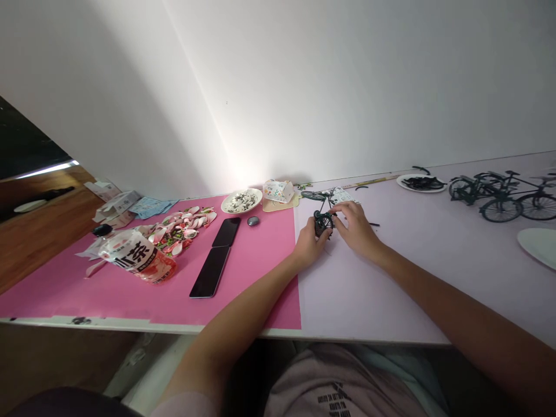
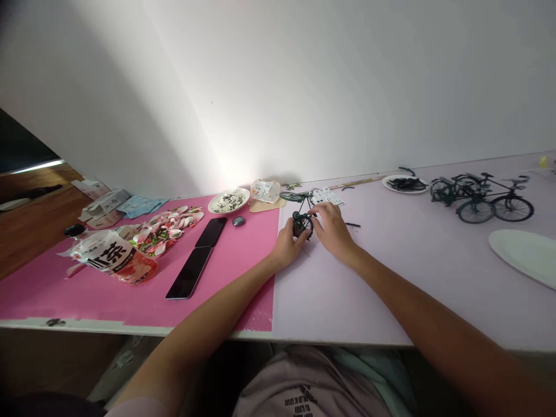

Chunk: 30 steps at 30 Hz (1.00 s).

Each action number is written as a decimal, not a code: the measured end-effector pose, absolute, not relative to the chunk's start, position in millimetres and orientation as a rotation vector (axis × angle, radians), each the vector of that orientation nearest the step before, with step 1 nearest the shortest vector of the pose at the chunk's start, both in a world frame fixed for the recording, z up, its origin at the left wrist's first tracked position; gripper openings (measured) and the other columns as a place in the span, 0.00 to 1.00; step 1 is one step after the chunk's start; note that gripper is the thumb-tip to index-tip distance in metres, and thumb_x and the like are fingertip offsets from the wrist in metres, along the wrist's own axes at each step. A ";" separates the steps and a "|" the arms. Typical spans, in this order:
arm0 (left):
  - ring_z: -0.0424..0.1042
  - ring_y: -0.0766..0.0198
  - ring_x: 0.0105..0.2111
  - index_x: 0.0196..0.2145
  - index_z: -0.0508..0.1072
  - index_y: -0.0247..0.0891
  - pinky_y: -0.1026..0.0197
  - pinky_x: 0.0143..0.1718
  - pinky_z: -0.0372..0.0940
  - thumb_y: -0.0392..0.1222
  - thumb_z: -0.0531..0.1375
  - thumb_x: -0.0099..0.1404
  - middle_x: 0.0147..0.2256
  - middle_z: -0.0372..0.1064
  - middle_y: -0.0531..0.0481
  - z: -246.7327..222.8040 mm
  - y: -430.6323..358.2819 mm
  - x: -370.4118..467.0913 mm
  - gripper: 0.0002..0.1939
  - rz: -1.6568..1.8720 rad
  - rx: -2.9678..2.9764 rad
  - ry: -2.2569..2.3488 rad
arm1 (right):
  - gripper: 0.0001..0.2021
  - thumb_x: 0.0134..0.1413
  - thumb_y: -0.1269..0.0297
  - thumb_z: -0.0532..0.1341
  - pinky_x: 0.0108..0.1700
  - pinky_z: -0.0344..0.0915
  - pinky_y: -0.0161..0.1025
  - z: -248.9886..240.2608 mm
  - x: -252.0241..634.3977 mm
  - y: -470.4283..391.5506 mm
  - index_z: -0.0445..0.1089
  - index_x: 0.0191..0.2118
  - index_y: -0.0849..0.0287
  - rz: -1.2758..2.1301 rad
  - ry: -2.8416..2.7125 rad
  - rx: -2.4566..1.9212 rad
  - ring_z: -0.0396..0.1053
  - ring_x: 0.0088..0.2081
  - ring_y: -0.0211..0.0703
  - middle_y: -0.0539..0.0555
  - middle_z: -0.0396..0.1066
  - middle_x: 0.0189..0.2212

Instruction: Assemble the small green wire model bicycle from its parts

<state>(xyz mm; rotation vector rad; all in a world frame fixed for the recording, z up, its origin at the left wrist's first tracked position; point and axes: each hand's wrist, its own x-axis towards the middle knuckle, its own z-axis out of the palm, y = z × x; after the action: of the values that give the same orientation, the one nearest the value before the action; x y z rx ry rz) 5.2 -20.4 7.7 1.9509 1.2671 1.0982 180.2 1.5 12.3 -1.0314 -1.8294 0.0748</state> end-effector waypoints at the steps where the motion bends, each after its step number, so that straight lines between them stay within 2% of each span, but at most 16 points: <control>1: 0.66 0.65 0.30 0.43 0.61 0.40 0.62 0.32 0.57 0.48 0.60 0.70 0.33 0.70 0.52 7.4 -20.3 5.1 0.13 1.103 1.954 1.265 | 0.08 0.66 0.66 0.57 0.57 0.66 0.57 11.8 179.7 1.5 0.72 0.45 0.52 0.074 -1.830 -1.024 0.67 0.55 0.57 0.59 0.71 0.47; 13: 0.70 0.64 0.33 0.43 0.63 0.40 0.63 0.35 0.61 0.45 0.62 0.70 0.36 0.74 0.50 8.0 -19.9 5.4 0.11 1.156 1.883 1.240 | 0.09 0.63 0.68 0.57 0.59 0.65 0.59 12.3 179.2 0.8 0.70 0.46 0.51 0.097 -1.831 -1.024 0.67 0.55 0.58 0.59 0.71 0.47; 18: 0.70 0.64 0.31 0.41 0.64 0.39 0.62 0.34 0.62 0.48 0.63 0.69 0.34 0.73 0.50 6.9 -16.6 5.6 0.13 1.176 1.769 1.335 | 0.11 0.58 0.69 0.59 0.58 0.66 0.59 18.0 185.6 3.2 0.71 0.46 0.50 0.056 -1.743 -1.088 0.66 0.53 0.59 0.59 0.69 0.46; 21: 0.72 0.63 0.35 0.42 0.66 0.37 0.60 0.39 0.67 0.48 0.64 0.68 0.37 0.75 0.47 1.0 -10.0 6.7 0.14 1.230 1.663 1.339 | 0.10 0.58 0.69 0.59 0.57 0.66 0.59 23.1 192.8 6.9 0.69 0.45 0.51 0.011 -1.676 -1.117 0.66 0.52 0.59 0.60 0.69 0.46; 25: 0.76 0.61 0.42 0.47 0.67 0.34 0.55 0.47 0.73 0.46 0.65 0.68 0.46 0.75 0.40 -6.5 -2.1 8.8 0.16 1.342 1.405 1.095 | 0.13 0.58 0.69 0.58 0.53 0.68 0.57 25.7 202.1 12.2 0.64 0.50 0.52 -0.020 -1.567 -1.141 0.66 0.52 0.58 0.60 0.68 0.48; 30: 0.78 0.60 0.44 0.46 0.68 0.32 0.51 0.52 0.75 0.45 0.68 0.65 0.48 0.74 0.37 -8.0 -0.4 7.9 0.19 1.352 1.252 0.932 | 0.16 0.58 0.69 0.58 0.52 0.68 0.56 22.8 206.7 16.9 0.61 0.52 0.51 -0.034 -1.540 -1.149 0.66 0.52 0.56 0.59 0.68 0.49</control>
<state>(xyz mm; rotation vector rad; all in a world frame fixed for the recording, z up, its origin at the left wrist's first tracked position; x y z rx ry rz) 7.9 -0.4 -8.0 1.2525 0.9321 1.3525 206.7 16.9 22.8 -1.1489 -1.5398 -0.0340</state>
